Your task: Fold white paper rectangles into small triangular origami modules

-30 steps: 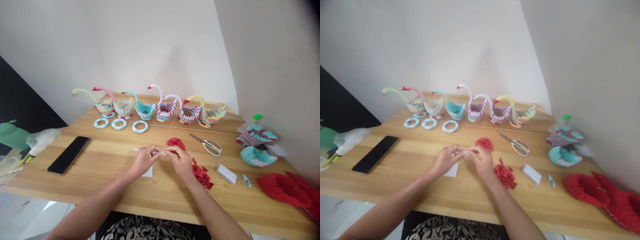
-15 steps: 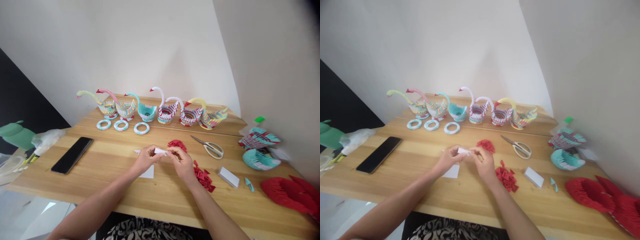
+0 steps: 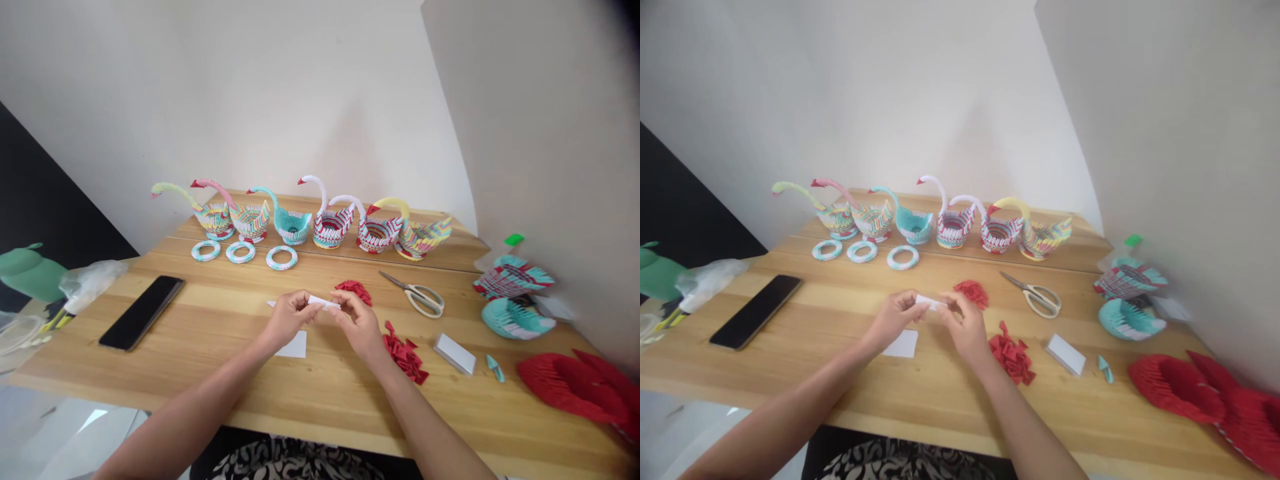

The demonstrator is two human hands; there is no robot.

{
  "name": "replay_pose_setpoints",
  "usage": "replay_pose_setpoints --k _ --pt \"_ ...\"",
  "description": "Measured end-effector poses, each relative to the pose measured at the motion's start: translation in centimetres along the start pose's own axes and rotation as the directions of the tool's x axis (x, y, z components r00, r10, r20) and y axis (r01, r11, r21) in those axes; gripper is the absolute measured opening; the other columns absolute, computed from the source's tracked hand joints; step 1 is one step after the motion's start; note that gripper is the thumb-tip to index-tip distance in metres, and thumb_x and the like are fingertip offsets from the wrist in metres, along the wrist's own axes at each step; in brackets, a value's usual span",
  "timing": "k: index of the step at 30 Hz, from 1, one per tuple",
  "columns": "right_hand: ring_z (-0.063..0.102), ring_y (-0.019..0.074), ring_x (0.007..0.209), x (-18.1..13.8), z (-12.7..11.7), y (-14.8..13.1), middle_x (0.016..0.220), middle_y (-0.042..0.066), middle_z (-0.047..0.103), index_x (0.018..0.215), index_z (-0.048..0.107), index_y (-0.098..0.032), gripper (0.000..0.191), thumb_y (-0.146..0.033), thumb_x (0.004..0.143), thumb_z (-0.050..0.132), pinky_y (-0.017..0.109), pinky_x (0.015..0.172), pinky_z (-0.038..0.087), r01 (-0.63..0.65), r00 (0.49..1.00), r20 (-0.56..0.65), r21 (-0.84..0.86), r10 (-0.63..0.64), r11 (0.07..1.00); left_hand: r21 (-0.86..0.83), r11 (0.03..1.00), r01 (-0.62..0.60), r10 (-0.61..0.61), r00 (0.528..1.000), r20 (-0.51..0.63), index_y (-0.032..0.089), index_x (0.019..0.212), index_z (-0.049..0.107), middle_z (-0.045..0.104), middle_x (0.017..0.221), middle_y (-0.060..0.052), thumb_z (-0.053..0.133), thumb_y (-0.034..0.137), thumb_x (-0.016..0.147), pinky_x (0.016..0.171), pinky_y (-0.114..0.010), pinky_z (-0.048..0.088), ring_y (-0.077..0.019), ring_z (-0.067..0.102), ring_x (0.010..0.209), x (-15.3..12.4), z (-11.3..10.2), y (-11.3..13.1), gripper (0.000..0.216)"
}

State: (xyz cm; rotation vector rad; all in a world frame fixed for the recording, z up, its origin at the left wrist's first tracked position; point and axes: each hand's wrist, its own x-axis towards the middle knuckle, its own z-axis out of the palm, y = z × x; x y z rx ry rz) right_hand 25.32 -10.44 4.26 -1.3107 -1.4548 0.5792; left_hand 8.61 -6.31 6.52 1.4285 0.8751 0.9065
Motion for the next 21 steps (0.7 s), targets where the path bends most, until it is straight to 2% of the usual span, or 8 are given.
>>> replay_pose_setpoints --k 4,8,15,21 --pt "0.064 0.0200 0.088 -0.04 0.08 -0.13 0.098 0.005 0.069 0.106 0.063 -0.021 0.026 -0.030 0.082 0.061 0.033 0.080 0.050 -0.025 0.995 0.102 0.002 0.024 1.000 -0.005 1.000 0.001 -0.001 1.000 0.020 0.015 0.062 0.051 0.051 0.056 0.003 0.065 0.042 0.073 0.052 -0.020 0.033 -0.0079 0.042 0.052 -0.04 0.11 -0.14 0.033" --pt "0.064 0.0207 0.092 -0.12 0.17 -0.15 0.103 0.007 0.069 0.104 0.064 -0.020 0.024 -0.030 0.083 0.060 0.034 0.083 0.049 -0.015 0.997 0.070 0.009 0.014 1.000 -0.006 1.000 -0.014 0.014 1.000 0.024 0.015 0.062 0.051 0.050 0.056 0.004 0.066 0.043 0.073 0.052 -0.020 0.033 -0.0078 0.042 0.052 0.00 0.01 -0.36 0.034" --pt "0.061 0.0168 0.078 0.12 0.02 -0.28 0.082 0.002 0.063 0.101 0.066 -0.021 0.022 -0.032 0.083 0.061 0.029 0.074 0.050 -0.010 1.000 0.012 0.021 0.010 1.000 0.070 0.997 -0.034 0.036 0.999 -0.027 0.015 0.063 0.054 0.053 0.056 0.002 0.063 0.046 0.077 0.054 -0.021 0.035 -0.0088 0.045 0.053 0.24 -0.55 -0.54 0.035" --pt "0.059 0.0161 0.075 0.09 0.02 -0.66 0.078 0.001 0.059 0.098 0.066 -0.021 0.019 -0.031 0.083 0.060 0.029 0.072 0.051 -0.008 1.000 -0.005 0.054 0.009 0.999 -0.033 0.999 0.003 -0.006 0.997 -0.078 0.014 0.066 0.056 0.056 0.058 0.002 0.066 0.046 0.074 0.054 -0.021 0.039 -0.0088 0.047 0.053 0.39 -0.65 -0.01 0.034"
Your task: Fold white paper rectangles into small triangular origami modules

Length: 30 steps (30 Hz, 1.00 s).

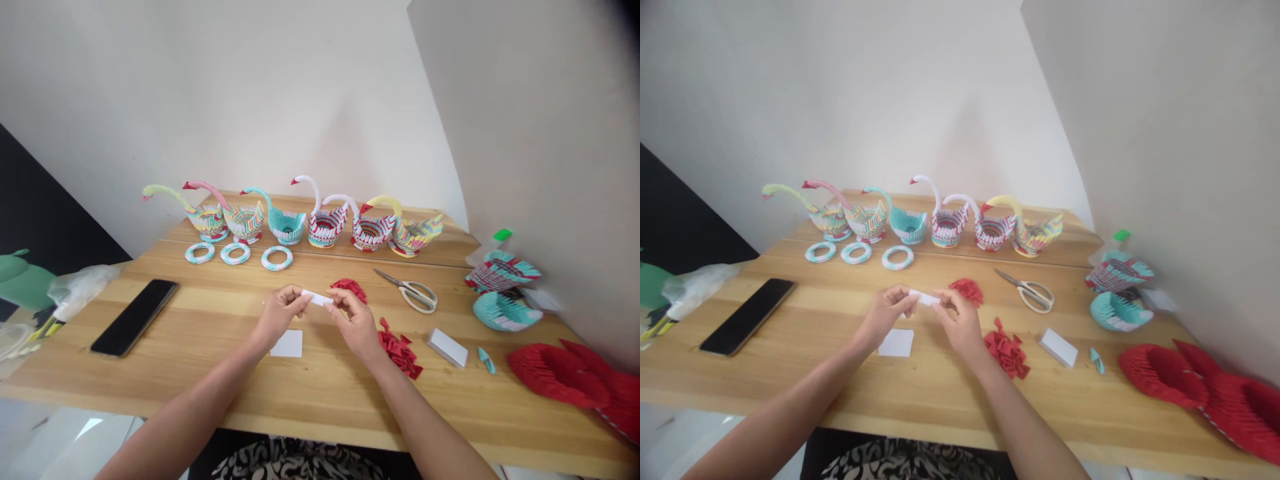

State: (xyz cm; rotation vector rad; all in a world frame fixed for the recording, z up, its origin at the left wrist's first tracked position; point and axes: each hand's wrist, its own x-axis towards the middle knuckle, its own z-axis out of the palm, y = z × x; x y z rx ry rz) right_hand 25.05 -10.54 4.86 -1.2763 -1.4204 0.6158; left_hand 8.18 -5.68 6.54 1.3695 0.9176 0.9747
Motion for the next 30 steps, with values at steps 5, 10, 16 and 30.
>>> replay_pose_setpoints --k 5,10,16,30 --pt "0.058 0.0154 0.074 0.1 -0.1 0.4 0.077 0.001 0.057 0.100 0.066 -0.021 0.021 -0.031 0.082 0.061 0.028 0.074 0.051 -0.012 0.998 -0.060 0.013 0.013 1.000 -0.077 0.997 -0.017 0.010 0.996 -0.093 0.015 0.067 0.055 0.055 0.059 0.001 0.055 0.049 0.082 0.054 -0.022 0.039 -0.0091 0.048 0.053 -0.2 -0.1 0.7 0.037" --pt "0.057 0.0150 0.075 0.1 0.0 0.6 0.079 0.000 0.056 0.101 0.065 -0.021 0.022 -0.031 0.082 0.059 0.028 0.076 0.050 -0.023 0.996 -0.088 0.009 0.024 1.000 -0.050 0.999 0.011 -0.010 1.000 0.019 0.014 0.071 0.059 0.056 0.060 0.001 0.058 0.048 0.080 0.056 -0.023 0.039 -0.0094 0.047 0.054 -0.4 0.5 0.4 0.035" --pt "0.059 0.0157 0.072 -0.2 -0.1 0.3 0.076 0.000 0.059 0.108 0.063 -0.021 0.025 -0.030 0.084 0.058 0.027 0.069 0.050 0.002 0.999 0.038 -0.043 -0.001 0.999 -0.145 0.985 0.088 -0.075 0.993 0.091 0.014 0.062 0.059 0.056 0.060 0.000 0.066 0.044 0.073 0.058 -0.024 0.038 -0.0092 0.047 0.055 -0.3 0.6 -0.3 0.034" --pt "0.057 0.0226 0.101 1.1 -1.6 -0.2 0.107 0.005 0.066 0.088 0.069 -0.028 0.018 -0.016 0.087 0.056 0.045 0.090 0.045 0.538 0.838 0.250 -0.236 -0.484 0.809 0.016 0.997 0.081 -0.083 0.971 0.223 0.015 0.059 0.055 0.053 0.056 0.002 0.062 0.043 0.077 0.055 -0.022 0.033 -0.0091 0.045 0.052 0.0 0.0 -0.3 0.034"
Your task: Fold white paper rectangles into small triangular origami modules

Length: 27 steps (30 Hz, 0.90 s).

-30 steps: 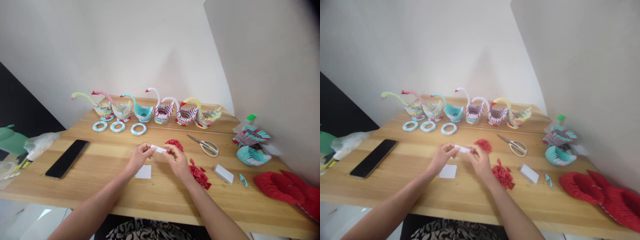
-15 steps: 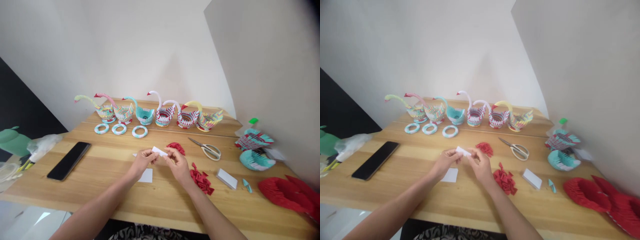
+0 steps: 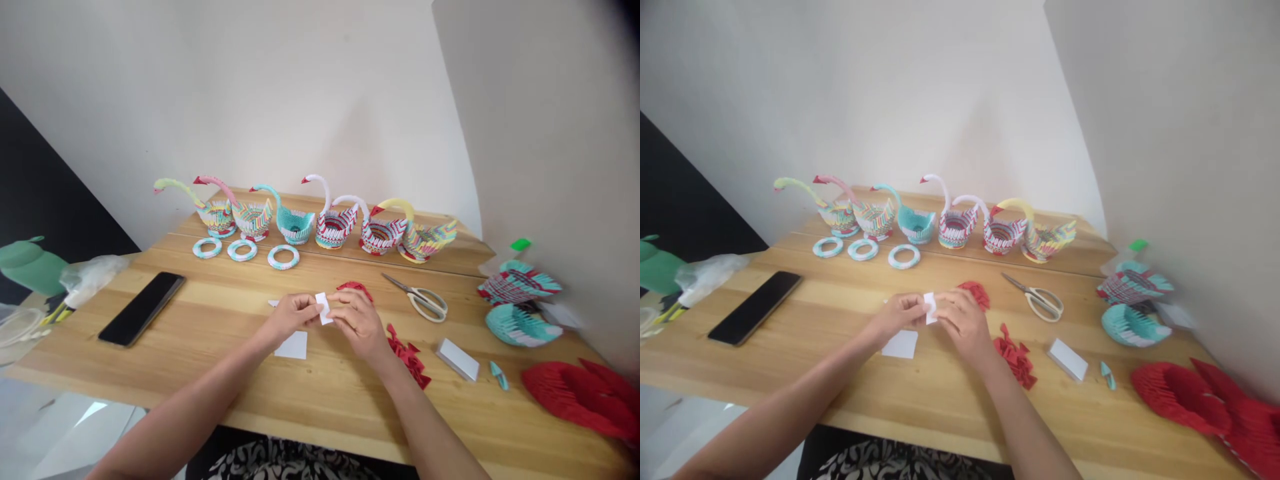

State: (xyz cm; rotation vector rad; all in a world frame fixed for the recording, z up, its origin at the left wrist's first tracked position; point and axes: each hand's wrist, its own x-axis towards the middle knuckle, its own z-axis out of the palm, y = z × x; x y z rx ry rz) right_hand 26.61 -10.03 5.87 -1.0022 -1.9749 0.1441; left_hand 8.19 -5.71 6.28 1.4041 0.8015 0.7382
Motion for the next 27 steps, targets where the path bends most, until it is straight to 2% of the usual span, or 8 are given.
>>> replay_pose_setpoints --k 4,7,11,15,20,22,24,27 --pt "0.057 0.0226 0.102 -0.1 0.2 -0.1 0.106 0.006 0.065 0.087 0.068 -0.027 0.011 -0.021 0.087 0.059 0.043 0.091 0.044 -0.082 0.996 -0.024 0.025 0.083 0.996 0.389 0.898 -0.205 0.237 0.971 -0.037 0.016 0.064 0.057 0.052 0.058 0.003 0.051 0.033 0.086 0.056 -0.023 0.030 -0.0108 0.044 0.056 -0.5 0.3 0.1 0.028" --pt "0.059 0.0211 0.100 -0.2 0.3 -0.4 0.103 0.006 0.066 0.085 0.066 -0.023 0.010 -0.021 0.088 0.057 0.039 0.089 0.045 -0.205 0.976 -0.052 0.089 0.210 0.975 0.516 0.809 -0.280 0.308 0.951 0.033 0.017 0.066 0.056 0.052 0.060 0.002 0.045 0.026 0.089 0.059 -0.023 0.030 -0.0119 0.046 0.060 -0.8 0.5 0.0 0.027" --pt "0.063 0.0186 0.087 0.0 0.2 -0.9 0.089 0.005 0.068 0.082 0.064 -0.021 0.009 -0.020 0.087 0.057 0.032 0.080 0.048 -0.323 0.942 -0.032 0.196 0.335 0.926 0.545 0.784 -0.297 0.304 0.949 0.080 0.017 0.064 0.050 0.050 0.060 0.003 0.044 0.023 0.089 0.058 -0.022 0.030 -0.0112 0.046 0.059 -0.8 0.6 0.0 0.027" --pt "0.063 0.0169 0.079 0.1 0.2 -1.1 0.082 0.004 0.068 0.080 0.064 -0.020 0.008 -0.020 0.086 0.058 0.029 0.074 0.048 -0.348 0.931 -0.026 0.224 0.363 0.910 0.573 0.760 -0.306 0.299 0.948 0.109 0.016 0.062 0.047 0.048 0.059 0.003 0.042 0.023 0.090 0.057 -0.022 0.029 -0.0109 0.045 0.058 -0.7 0.5 0.0 0.029" --pt "0.060 0.0156 0.072 -0.2 0.6 -0.8 0.075 0.001 0.065 0.076 0.063 -0.021 0.008 -0.025 0.083 0.063 0.028 0.070 0.048 -0.392 0.911 -0.032 0.237 0.411 0.889 0.597 0.743 -0.303 0.289 0.950 0.123 0.016 0.066 0.051 0.052 0.063 0.002 0.041 0.025 0.091 0.060 -0.023 0.032 -0.0120 0.048 0.061 -0.8 0.6 0.0 0.029" --pt "0.060 0.0154 0.071 -0.4 0.8 -0.6 0.075 0.000 0.064 0.086 0.064 -0.021 0.008 -0.028 0.082 0.065 0.027 0.069 0.049 -0.436 0.887 -0.040 0.256 0.460 0.863 0.590 0.755 -0.286 0.274 0.955 0.113 0.016 0.068 0.054 0.055 0.065 0.001 0.042 0.026 0.091 0.061 -0.023 0.033 -0.0126 0.050 0.063 -0.8 0.6 0.0 0.028" --pt "0.061 0.0155 0.074 -0.5 0.8 -0.5 0.080 0.000 0.063 0.103 0.063 -0.022 0.021 -0.028 0.083 0.063 0.028 0.070 0.049 -0.454 0.876 -0.041 0.267 0.480 0.850 0.548 0.792 -0.268 0.258 0.961 0.097 0.016 0.069 0.055 0.057 0.066 0.001 0.043 0.026 0.091 0.062 -0.023 0.034 -0.0127 0.051 0.064 -0.9 0.7 0.0 0.027" --pt "0.060 0.0160 0.080 -0.4 0.5 -0.6 0.086 0.002 0.064 0.107 0.065 -0.023 0.021 -0.026 0.087 0.059 0.028 0.073 0.048 -0.409 0.903 -0.024 0.249 0.428 0.878 0.434 0.864 -0.255 0.248 0.966 0.073 0.015 0.072 0.058 0.059 0.068 0.000 0.042 0.029 0.092 0.062 -0.022 0.037 -0.0127 0.053 0.065 -0.9 0.8 0.1 0.029"
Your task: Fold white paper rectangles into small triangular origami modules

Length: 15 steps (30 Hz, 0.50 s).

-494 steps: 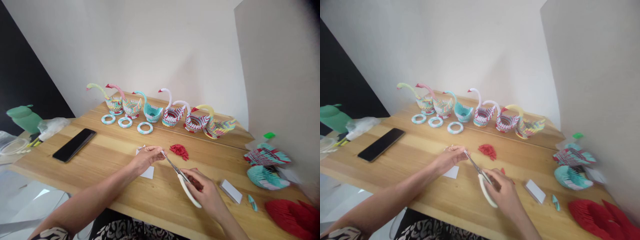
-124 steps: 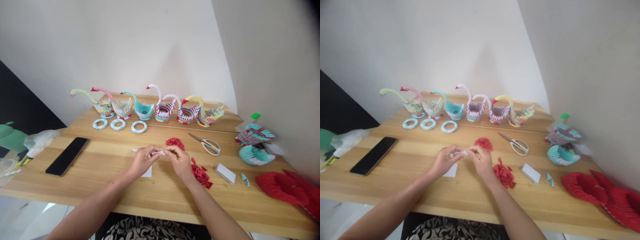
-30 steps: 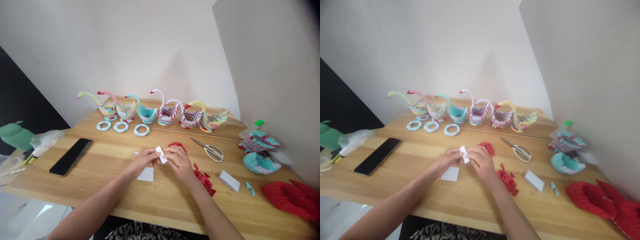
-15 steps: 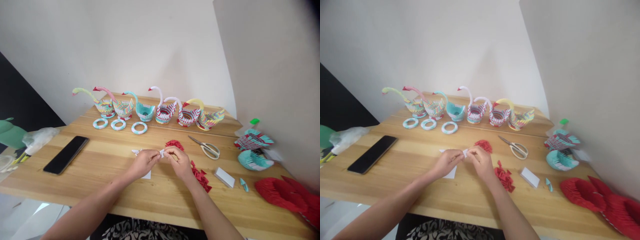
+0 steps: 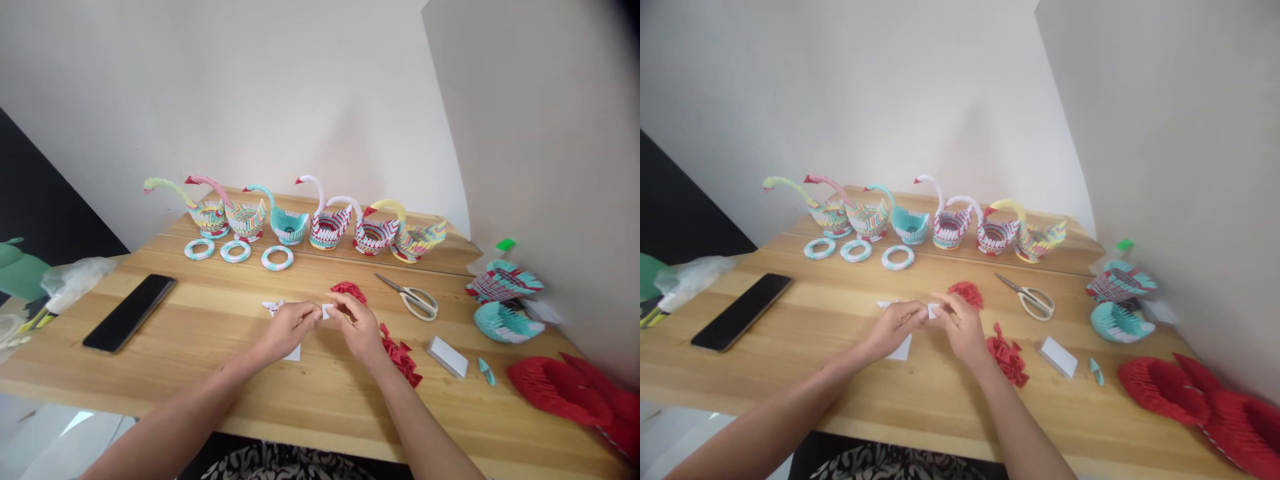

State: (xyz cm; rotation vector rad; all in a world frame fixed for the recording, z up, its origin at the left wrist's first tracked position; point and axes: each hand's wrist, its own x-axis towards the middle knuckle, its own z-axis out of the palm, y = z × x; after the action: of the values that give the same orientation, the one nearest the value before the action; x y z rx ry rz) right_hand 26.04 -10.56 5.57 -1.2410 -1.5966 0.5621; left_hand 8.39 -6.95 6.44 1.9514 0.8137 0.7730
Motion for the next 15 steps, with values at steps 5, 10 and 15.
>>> replay_pose_setpoints --k 5,10,15 --pt "0.060 0.0160 0.080 0.08 -0.05 -0.45 0.086 0.003 0.063 0.091 0.067 -0.021 0.011 -0.024 0.087 0.058 0.026 0.072 0.046 0.016 1.000 0.010 0.065 -0.017 0.998 -0.074 0.997 0.029 -0.033 0.998 -0.051 0.016 0.083 0.063 0.065 0.075 -0.001 0.061 0.032 0.081 0.064 -0.022 0.041 -0.0139 0.057 0.070 0.12 0.46 -0.02 0.017" --pt "0.059 0.0152 0.076 -0.13 0.31 -0.38 0.081 0.001 0.062 0.086 0.065 -0.021 0.007 -0.026 0.086 0.059 0.025 0.070 0.046 -0.051 0.998 0.042 0.151 0.045 0.987 -0.032 0.999 0.013 -0.018 0.990 -0.138 0.015 0.076 0.064 0.066 0.069 -0.001 0.057 0.027 0.083 0.062 -0.021 0.041 -0.0125 0.057 0.064 0.13 0.80 -0.16 0.016" --pt "0.058 0.0143 0.073 -0.24 0.33 -0.21 0.078 0.000 0.062 0.084 0.063 -0.021 0.008 -0.028 0.086 0.059 0.025 0.068 0.044 -0.121 0.992 0.070 0.197 0.110 0.973 0.033 0.999 -0.023 0.029 0.982 -0.185 0.015 0.071 0.063 0.066 0.065 0.000 0.056 0.024 0.082 0.058 -0.020 0.039 -0.0115 0.056 0.060 0.05 0.61 -0.11 0.015"
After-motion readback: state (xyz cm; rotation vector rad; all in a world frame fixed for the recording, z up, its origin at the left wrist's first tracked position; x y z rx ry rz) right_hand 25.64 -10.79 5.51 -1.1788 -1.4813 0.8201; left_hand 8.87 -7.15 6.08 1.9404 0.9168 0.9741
